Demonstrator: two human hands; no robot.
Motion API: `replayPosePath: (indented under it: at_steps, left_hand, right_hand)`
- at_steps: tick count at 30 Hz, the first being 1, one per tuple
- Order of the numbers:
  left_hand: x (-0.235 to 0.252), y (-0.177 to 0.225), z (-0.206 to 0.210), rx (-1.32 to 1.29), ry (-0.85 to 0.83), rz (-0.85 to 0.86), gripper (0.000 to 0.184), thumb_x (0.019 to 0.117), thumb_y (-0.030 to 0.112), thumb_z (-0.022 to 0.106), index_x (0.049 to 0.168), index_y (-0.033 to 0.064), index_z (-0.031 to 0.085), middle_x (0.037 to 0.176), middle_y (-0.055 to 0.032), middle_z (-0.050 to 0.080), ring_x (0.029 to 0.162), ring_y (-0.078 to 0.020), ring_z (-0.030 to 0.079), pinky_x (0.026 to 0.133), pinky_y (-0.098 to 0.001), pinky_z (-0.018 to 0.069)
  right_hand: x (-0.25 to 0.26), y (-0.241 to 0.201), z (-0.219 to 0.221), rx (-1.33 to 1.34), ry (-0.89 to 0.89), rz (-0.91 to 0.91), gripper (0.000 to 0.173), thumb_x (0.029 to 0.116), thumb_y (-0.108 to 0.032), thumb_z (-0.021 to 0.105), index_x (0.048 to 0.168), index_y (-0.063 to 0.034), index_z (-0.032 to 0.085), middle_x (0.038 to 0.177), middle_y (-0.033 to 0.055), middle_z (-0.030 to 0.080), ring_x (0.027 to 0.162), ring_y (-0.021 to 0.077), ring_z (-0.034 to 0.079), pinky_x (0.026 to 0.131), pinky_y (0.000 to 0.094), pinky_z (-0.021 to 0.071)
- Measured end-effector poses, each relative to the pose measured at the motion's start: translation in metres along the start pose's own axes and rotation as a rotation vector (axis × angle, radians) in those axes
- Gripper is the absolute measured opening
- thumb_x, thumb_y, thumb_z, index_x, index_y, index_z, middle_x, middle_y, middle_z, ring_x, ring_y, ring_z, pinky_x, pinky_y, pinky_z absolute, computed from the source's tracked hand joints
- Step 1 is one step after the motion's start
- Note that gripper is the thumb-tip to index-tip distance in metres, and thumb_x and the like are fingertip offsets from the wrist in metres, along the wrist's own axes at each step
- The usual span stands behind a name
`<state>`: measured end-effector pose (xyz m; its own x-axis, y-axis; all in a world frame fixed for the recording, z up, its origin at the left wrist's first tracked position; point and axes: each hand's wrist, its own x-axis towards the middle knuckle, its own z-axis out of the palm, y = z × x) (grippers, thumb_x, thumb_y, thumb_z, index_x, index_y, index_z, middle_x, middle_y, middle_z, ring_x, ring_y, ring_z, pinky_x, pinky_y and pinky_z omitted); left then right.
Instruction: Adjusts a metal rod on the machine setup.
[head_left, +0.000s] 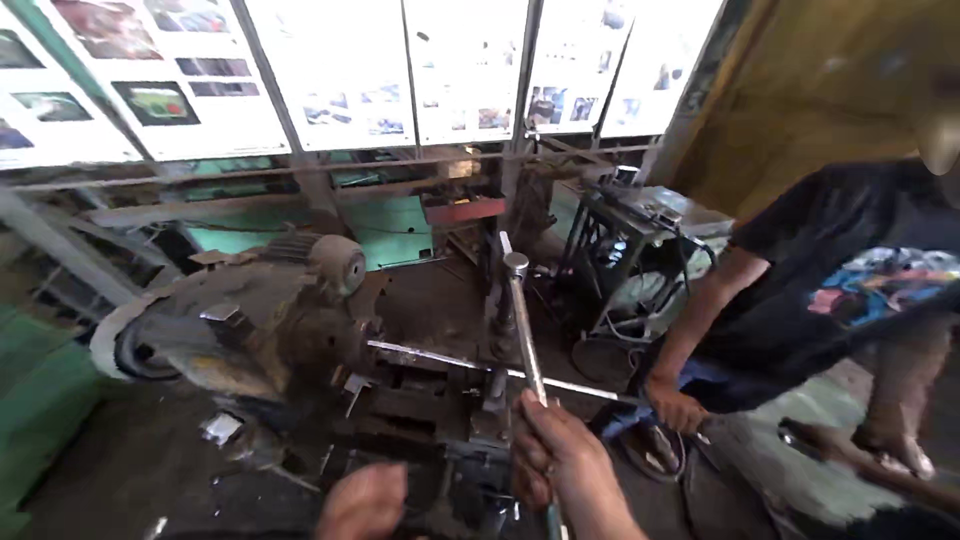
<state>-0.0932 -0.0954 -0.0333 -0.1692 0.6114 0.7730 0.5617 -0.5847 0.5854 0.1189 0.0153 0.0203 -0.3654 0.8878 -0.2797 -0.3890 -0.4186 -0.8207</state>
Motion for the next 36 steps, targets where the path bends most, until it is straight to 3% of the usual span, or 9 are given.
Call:
replayPosePath:
  at_steps: [5,8,10,13,19,24,29,33,36]
  left_hand:
    - [0.031,0.045,0.114,-0.101,-0.182,-0.223,0.043,0.0998,0.044,0.059,0.127,0.0095,0.059,0.14,-0.0162,0.054,0.132,-0.027,0.052,0.106,-0.0454,0.0495]
    - [0.023,0.061,0.151,0.062,-0.11,-0.173,0.046,0.0967,0.045,0.058,0.125,0.0088,0.061,0.145,-0.0197,0.053,0.143,-0.035,0.042,0.118,-0.0545,0.0357]
    - [0.025,0.065,0.158,0.148,-0.062,-0.164,0.041,0.096,0.04,0.062,0.124,0.0098,0.061,0.143,-0.0183,0.055,0.145,-0.037,0.039,0.121,-0.0569,0.0316]
    - [0.035,0.063,0.158,0.193,-0.016,-0.094,0.036,0.094,0.033,0.069,0.122,0.0123,0.06,0.139,-0.015,0.059,0.139,-0.0356,0.049,0.116,-0.0561,0.042]
    - [0.055,0.065,0.165,0.362,0.009,-0.033,0.023,0.1001,0.024,0.059,0.115,0.0106,0.069,0.13,-0.009,0.067,0.134,-0.0283,0.056,0.112,-0.047,0.0498]
    - [0.062,0.055,0.181,0.354,-0.117,0.06,0.036,0.1046,0.036,0.047,0.125,0.0134,0.065,0.138,-0.0084,0.062,0.142,-0.0295,0.047,0.12,-0.0563,0.036]
    - [0.062,0.056,0.185,0.195,-0.139,0.051,0.041,0.1034,0.038,0.046,0.128,0.0108,0.064,0.141,-0.0079,0.061,0.142,-0.029,0.047,0.12,-0.0553,0.0359]
    - [0.039,0.049,0.147,0.102,-0.086,0.098,0.043,0.1004,0.046,0.055,0.129,0.0146,0.061,0.14,-0.0087,0.061,0.141,-0.0326,0.047,0.119,-0.057,0.0379]
    - [0.02,0.032,0.072,0.333,0.172,0.034,0.036,0.0945,0.045,0.064,0.125,0.0266,0.06,0.142,0.0009,0.058,0.144,-0.0281,0.044,0.119,-0.0553,0.0352]
  right_hand:
    - [0.004,0.002,-0.009,0.061,-0.089,-0.043,0.032,0.1124,-0.03,0.039,0.108,-0.0018,0.054,0.062,0.0017,0.05,0.047,0.0091,0.048,0.044,0.0249,0.0455]
    - [0.017,0.003,-0.024,0.046,-0.182,-0.098,0.033,0.1124,-0.024,0.032,0.114,-0.0002,0.056,0.082,0.0054,0.064,0.073,0.0103,0.065,0.069,0.0271,0.0585]
    - [0.03,-0.003,-0.025,0.027,-0.189,-0.083,0.037,0.1127,-0.026,0.032,0.108,-0.0015,0.059,0.083,0.0058,0.064,0.076,0.0107,0.064,0.071,0.0273,0.0574]
    - [0.041,-0.005,-0.014,0.081,-0.176,-0.095,0.039,0.1125,-0.029,0.032,0.102,-0.0036,0.059,0.077,0.0047,0.059,0.068,0.0098,0.06,0.064,0.0246,0.0545]
    - [0.049,-0.01,-0.023,0.122,-0.282,-0.112,0.036,0.1132,-0.029,0.033,0.105,-0.0048,0.059,0.082,0.0037,0.062,0.074,0.0065,0.062,0.068,0.0209,0.055]
    - [0.018,-0.086,-0.004,0.069,-0.007,0.166,0.038,0.1134,-0.029,0.033,0.1,-0.0083,0.061,0.073,0.0017,0.059,0.063,0.0067,0.059,0.061,0.0221,0.051]
    - [0.061,-0.009,-0.057,0.2,-0.373,-0.215,0.044,0.11,-0.027,0.027,0.13,-0.0027,0.058,0.093,0.0067,0.071,0.086,0.0122,0.069,0.073,0.0302,0.0588]
    - [-0.007,-0.075,0.011,0.215,0.071,0.107,0.033,0.113,-0.023,0.033,0.099,-0.0082,0.058,0.059,-0.0027,0.047,0.045,0.0038,0.047,0.043,0.0177,0.0411]
    - [-0.011,-0.07,0.022,0.204,0.081,0.162,0.029,0.1123,-0.023,0.038,0.09,-0.009,0.051,0.054,-0.0042,0.04,0.037,0.0029,0.039,0.036,0.0156,0.037]
